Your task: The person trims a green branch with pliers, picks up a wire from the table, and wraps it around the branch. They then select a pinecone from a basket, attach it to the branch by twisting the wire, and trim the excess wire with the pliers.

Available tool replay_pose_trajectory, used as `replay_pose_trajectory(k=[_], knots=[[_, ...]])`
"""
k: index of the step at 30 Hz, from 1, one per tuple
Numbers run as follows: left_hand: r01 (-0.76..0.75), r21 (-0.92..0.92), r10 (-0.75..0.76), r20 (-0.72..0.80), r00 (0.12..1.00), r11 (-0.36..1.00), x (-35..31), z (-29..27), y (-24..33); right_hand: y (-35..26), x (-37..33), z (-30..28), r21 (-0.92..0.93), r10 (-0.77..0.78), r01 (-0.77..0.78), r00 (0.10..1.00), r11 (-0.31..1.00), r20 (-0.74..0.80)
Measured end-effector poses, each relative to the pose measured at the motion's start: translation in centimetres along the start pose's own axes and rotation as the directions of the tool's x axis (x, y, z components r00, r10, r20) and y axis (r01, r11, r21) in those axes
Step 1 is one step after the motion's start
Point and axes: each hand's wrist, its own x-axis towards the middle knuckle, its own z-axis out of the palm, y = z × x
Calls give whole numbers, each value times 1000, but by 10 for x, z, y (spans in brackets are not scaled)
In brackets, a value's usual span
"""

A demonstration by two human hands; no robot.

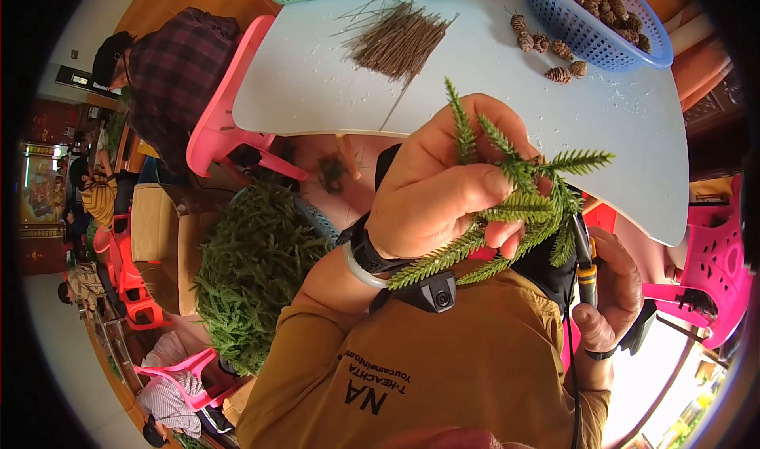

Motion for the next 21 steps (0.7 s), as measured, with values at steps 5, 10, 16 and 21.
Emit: replay_pose_trajectory(k=[5,10,16,21], knots=[[16,0,-16,-17,1000,1000,-1,3,3,-2,-1,2,21,30,-30,999,999,-15],[63,-11,-63,-13,998,998,-3,0,7,-4,-3,4,24,73,-72,997,997,-10],[33,5,-32,-50,998,999,-2,-2,8,1,-4,6,48,66,-65,998,997,-23],[17,18,-16,-37,999,1000,-1,-9,7,5,-6,8,65,77,-75,996,995,-34]])
